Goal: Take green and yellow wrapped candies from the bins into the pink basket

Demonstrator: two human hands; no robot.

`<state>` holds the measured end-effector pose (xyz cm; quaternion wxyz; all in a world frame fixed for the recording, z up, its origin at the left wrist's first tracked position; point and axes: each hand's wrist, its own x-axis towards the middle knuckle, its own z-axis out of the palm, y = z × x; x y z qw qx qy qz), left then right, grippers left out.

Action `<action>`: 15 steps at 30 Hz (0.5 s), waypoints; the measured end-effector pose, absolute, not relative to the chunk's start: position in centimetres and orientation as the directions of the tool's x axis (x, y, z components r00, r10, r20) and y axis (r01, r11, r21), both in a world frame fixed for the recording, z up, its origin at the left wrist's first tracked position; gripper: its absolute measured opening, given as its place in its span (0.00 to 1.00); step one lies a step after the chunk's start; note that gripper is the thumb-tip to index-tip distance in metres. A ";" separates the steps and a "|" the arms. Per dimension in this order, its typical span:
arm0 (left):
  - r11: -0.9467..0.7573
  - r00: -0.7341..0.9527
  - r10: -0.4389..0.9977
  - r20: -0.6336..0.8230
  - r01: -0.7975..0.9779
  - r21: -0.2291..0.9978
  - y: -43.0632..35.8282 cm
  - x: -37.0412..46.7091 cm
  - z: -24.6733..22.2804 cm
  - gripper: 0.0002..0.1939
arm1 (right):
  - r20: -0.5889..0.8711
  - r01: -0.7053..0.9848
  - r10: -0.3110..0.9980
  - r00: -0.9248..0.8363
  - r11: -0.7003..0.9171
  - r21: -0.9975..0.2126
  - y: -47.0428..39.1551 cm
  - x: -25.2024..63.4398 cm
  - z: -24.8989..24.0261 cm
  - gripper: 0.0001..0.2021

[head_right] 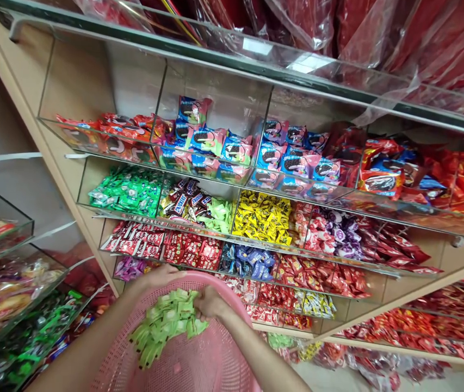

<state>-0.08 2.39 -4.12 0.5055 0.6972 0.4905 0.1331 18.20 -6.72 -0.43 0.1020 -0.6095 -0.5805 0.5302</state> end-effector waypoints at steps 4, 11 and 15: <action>-0.081 0.507 0.815 -0.281 0.581 0.810 2.4 0.4 -4.4 0.26 | -0.551 0.632 0.814 -0.184 -0.331 -0.701 -6.8 18.4 -1.2 0.11; -0.096 0.521 0.799 -0.300 0.603 0.792 2.2 0.5 -4.2 0.26 | -0.376 0.903 0.927 -0.011 -0.152 -0.401 -7.2 18.4 -1.8 0.04; -0.107 0.526 0.798 -0.295 0.605 0.789 2.1 0.3 -4.0 0.27 | -0.293 0.967 0.956 0.026 -0.098 -0.234 -7.7 17.9 -1.7 0.09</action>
